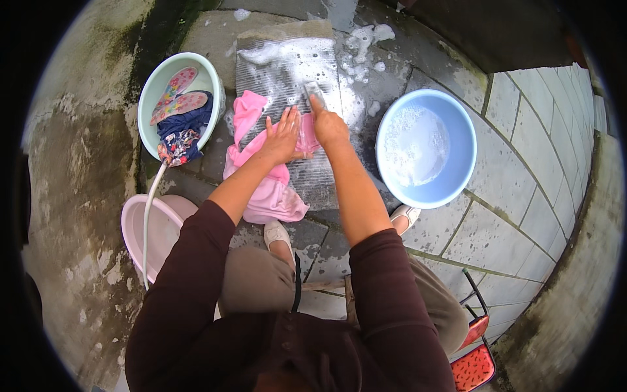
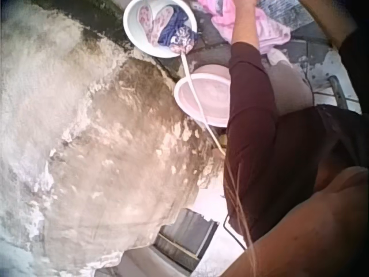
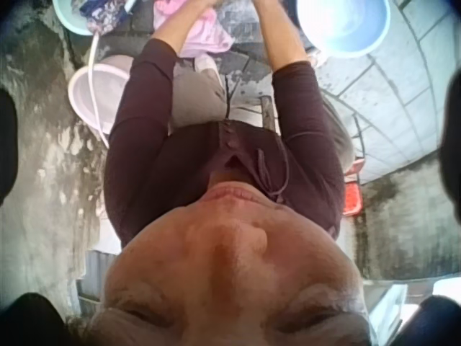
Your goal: The person scrubs a pair of slippers and a pink shirt on a washboard using a brush and soapy water. They rinse the slippers and place them in a basin, then continue scrubbing the shirt.
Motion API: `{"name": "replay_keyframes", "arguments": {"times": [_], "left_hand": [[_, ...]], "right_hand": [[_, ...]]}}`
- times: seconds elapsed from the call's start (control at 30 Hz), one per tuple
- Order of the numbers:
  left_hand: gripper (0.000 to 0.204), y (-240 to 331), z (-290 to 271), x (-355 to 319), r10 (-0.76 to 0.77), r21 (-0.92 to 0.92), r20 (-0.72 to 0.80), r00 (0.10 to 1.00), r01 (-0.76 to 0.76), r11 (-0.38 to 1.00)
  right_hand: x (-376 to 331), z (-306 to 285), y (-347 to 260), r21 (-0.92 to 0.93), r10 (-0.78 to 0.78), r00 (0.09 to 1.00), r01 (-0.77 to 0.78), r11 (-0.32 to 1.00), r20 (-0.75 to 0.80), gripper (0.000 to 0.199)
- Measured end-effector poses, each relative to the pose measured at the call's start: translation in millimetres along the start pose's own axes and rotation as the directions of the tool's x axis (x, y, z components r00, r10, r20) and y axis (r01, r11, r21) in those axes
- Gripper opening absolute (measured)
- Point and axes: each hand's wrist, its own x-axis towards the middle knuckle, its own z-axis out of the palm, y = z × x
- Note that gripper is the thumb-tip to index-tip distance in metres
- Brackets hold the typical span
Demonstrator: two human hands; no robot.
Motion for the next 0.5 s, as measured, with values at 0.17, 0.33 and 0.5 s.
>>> {"name": "replay_keyframes", "arguments": {"times": [0.17,0.33,0.5], "left_hand": [[0.078,-56.2,13.9,-68.7,-0.116,-0.135,-0.418,0.901,0.064,0.989],[0.022,-58.0,14.0,-103.2,-0.191,-0.227,-0.431,0.882,0.098,0.969],[0.03,-60.2,15.5,-115.3,-0.154,-0.239,-0.659,0.736,-0.011,0.971]], "right_hand": [[-37.2,6.3,25.5,0.275,0.126,0.966,-0.061,0.959,-0.225,0.061],[-54.1,61.5,4.8,0.25,0.189,0.95,-0.126,0.96,-0.25,0.047],[-44.2,65.6,4.3,0.363,0.211,0.965,-0.142,0.921,-0.156,0.033]]}}
